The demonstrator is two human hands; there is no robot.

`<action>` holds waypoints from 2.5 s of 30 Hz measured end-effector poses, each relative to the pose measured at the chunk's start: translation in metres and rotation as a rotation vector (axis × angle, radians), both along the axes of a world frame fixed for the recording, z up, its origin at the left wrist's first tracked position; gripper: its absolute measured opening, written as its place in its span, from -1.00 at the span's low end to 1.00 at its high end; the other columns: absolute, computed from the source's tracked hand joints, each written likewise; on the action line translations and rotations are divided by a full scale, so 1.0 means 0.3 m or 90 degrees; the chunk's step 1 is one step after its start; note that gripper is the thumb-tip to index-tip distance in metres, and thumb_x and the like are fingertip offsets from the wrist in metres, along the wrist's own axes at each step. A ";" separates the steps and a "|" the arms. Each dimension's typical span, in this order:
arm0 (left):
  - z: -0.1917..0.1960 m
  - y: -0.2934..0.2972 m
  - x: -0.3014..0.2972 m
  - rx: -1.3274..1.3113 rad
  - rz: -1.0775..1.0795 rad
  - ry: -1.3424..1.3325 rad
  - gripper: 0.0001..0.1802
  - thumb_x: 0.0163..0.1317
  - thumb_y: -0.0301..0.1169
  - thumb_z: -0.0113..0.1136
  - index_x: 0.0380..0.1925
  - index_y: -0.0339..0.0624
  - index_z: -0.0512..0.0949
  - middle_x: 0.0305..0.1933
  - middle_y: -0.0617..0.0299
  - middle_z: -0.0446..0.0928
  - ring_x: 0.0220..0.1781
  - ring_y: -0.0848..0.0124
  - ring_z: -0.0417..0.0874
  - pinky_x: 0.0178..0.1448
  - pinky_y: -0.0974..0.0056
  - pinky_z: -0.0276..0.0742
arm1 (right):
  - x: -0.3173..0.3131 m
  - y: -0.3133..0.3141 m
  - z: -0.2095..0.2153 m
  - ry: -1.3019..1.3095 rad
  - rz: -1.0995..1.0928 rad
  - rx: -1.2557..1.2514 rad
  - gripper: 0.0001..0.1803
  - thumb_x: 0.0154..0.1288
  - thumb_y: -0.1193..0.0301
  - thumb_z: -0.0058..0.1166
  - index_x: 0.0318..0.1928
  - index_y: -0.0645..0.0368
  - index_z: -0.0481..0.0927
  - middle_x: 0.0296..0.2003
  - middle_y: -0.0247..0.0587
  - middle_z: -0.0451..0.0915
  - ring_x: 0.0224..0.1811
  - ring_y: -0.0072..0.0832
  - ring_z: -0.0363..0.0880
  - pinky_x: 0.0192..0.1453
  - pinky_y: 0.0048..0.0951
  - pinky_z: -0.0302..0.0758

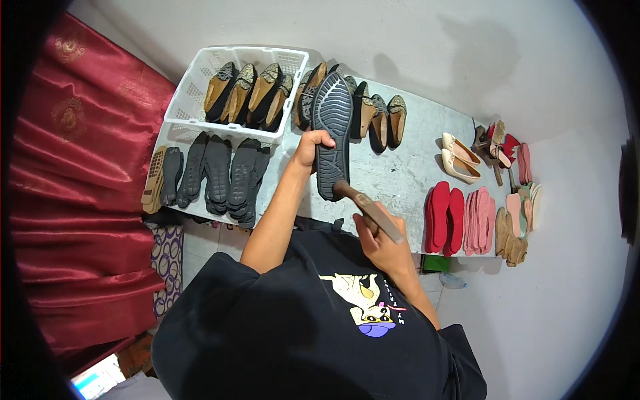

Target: The person attaches or reinforces a shoe heel onto a shoe sole using a hammer.

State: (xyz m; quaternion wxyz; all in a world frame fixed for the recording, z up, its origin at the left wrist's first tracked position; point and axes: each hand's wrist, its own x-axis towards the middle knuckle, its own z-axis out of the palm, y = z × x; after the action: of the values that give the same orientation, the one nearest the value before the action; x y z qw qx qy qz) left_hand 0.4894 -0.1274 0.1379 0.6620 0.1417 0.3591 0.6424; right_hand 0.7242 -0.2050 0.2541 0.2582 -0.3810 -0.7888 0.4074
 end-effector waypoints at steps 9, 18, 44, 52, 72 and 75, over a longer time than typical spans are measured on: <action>-0.001 0.024 0.036 0.102 0.069 0.160 -0.47 -0.32 -0.62 0.14 -0.15 -0.31 0.55 -0.26 0.18 0.60 -0.29 0.35 0.60 -0.11 0.30 0.58 | -0.017 0.007 0.025 0.028 0.021 0.011 -0.86 0.30 0.53 0.16 -0.32 0.27 0.44 -0.61 0.02 0.50 -0.59 -0.04 0.58 -0.52 -0.27 0.41; -0.012 0.004 0.043 0.047 0.006 0.158 -0.44 -0.32 -0.63 0.16 -0.13 -0.35 0.56 -0.23 0.19 0.64 -0.32 0.39 0.64 -0.12 0.31 0.60 | -0.034 0.054 0.029 0.038 -0.010 -0.006 -0.87 0.29 0.57 0.15 -0.32 0.28 0.44 -0.60 0.00 0.47 -0.59 -0.04 0.58 -0.52 -0.26 0.41; 0.035 -0.053 0.094 0.104 -0.104 0.138 -0.42 0.04 -0.37 0.46 0.09 -0.25 0.50 -0.08 0.22 0.60 -0.08 0.41 0.62 0.08 0.29 0.53 | -0.043 0.177 -0.019 0.108 -0.083 0.127 -0.78 0.32 0.61 0.15 -0.04 0.36 0.53 -0.66 -0.19 0.32 -0.66 -0.55 0.23 -0.54 -0.46 0.26; 0.009 -0.051 0.091 0.139 -0.192 0.157 -0.47 -0.09 -0.55 0.34 0.01 -0.23 0.55 -0.15 0.26 0.61 -0.13 0.44 0.62 0.02 0.33 0.52 | -0.093 0.188 0.022 0.035 0.015 0.100 -0.90 0.31 0.54 0.15 -0.23 0.29 0.51 -0.57 0.02 0.48 -0.48 0.05 0.59 -0.46 -0.21 0.46; 0.068 -0.068 0.090 0.080 -0.202 0.147 -0.42 -0.16 -0.48 0.32 0.01 -0.27 0.53 -0.20 0.25 0.57 -0.22 0.44 0.61 -0.11 0.35 0.56 | -0.123 0.363 0.077 0.120 -0.095 0.241 -0.66 0.31 0.58 0.14 0.10 0.32 0.53 -0.31 0.11 0.60 -0.37 0.03 0.59 -0.28 -0.30 0.52; 0.066 -0.054 0.044 0.061 -0.197 0.153 -0.41 -0.18 -0.49 0.33 0.01 -0.27 0.54 -0.18 0.25 0.59 -0.18 0.43 0.62 -0.04 0.34 0.55 | -0.128 0.346 0.096 0.123 -0.089 0.228 -0.67 0.31 0.60 0.14 0.08 0.31 0.53 -0.37 0.07 0.58 -0.42 -0.05 0.60 -0.33 -0.32 0.50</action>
State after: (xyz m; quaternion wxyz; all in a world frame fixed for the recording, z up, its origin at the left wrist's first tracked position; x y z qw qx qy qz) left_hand 0.5027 -0.1437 0.1577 0.6974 0.3023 0.3785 0.5281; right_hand 0.6857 -0.1012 0.2828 0.4240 -0.3423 -0.7916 0.2766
